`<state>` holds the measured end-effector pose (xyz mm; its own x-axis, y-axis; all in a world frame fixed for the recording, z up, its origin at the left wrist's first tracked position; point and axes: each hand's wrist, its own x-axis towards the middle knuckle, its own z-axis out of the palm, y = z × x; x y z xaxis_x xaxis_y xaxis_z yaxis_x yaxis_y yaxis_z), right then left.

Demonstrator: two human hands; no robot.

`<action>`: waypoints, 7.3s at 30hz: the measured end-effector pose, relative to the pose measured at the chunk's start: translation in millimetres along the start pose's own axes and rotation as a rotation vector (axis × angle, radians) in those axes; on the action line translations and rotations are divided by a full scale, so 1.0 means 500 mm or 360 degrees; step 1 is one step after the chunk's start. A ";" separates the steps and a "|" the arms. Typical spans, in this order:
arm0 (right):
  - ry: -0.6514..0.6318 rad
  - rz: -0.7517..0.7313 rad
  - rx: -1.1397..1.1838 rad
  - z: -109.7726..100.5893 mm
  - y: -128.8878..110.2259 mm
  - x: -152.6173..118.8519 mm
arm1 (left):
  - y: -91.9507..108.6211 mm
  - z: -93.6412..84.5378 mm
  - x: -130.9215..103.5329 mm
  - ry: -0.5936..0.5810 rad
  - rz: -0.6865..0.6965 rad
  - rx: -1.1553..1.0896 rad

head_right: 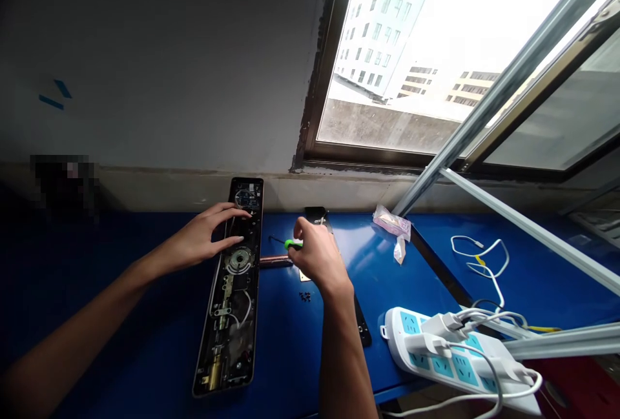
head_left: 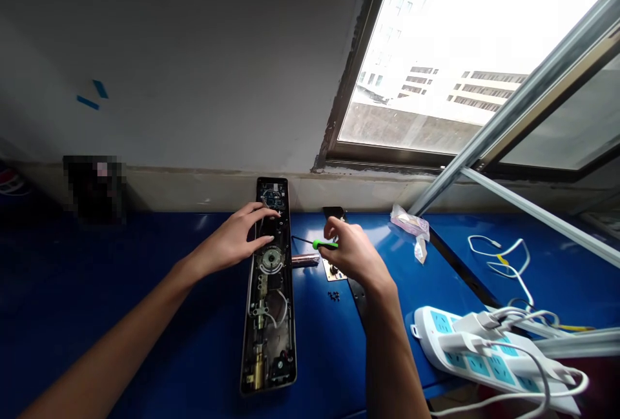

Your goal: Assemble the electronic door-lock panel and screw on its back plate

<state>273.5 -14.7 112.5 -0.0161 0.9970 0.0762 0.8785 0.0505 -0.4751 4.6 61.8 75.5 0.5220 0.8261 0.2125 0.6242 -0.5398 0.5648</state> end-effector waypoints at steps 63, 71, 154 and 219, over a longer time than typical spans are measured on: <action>-0.0298 0.0056 0.0674 0.056 0.178 0.004 | 0.141 0.110 -0.030 -0.0354 0.0869 0.0154; -0.0150 -0.0119 0.0914 0.047 0.142 0.000 | 0.072 -0.032 -0.029 -0.0160 0.0420 0.0113; 0.1811 -0.0165 0.1067 0.065 0.096 0.002 | 0.200 0.212 -0.047 -0.0383 0.0914 0.0629; 0.0966 -0.0334 0.1320 0.091 0.100 0.011 | 0.164 0.154 -0.038 -0.0375 0.0857 0.0612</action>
<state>295.4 -4.2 49.1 0.3136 0.7780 0.5443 0.2794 0.4723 -0.8360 90.6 -10.9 56.6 0.9012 0.3940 0.1807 0.3820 -0.9189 0.0984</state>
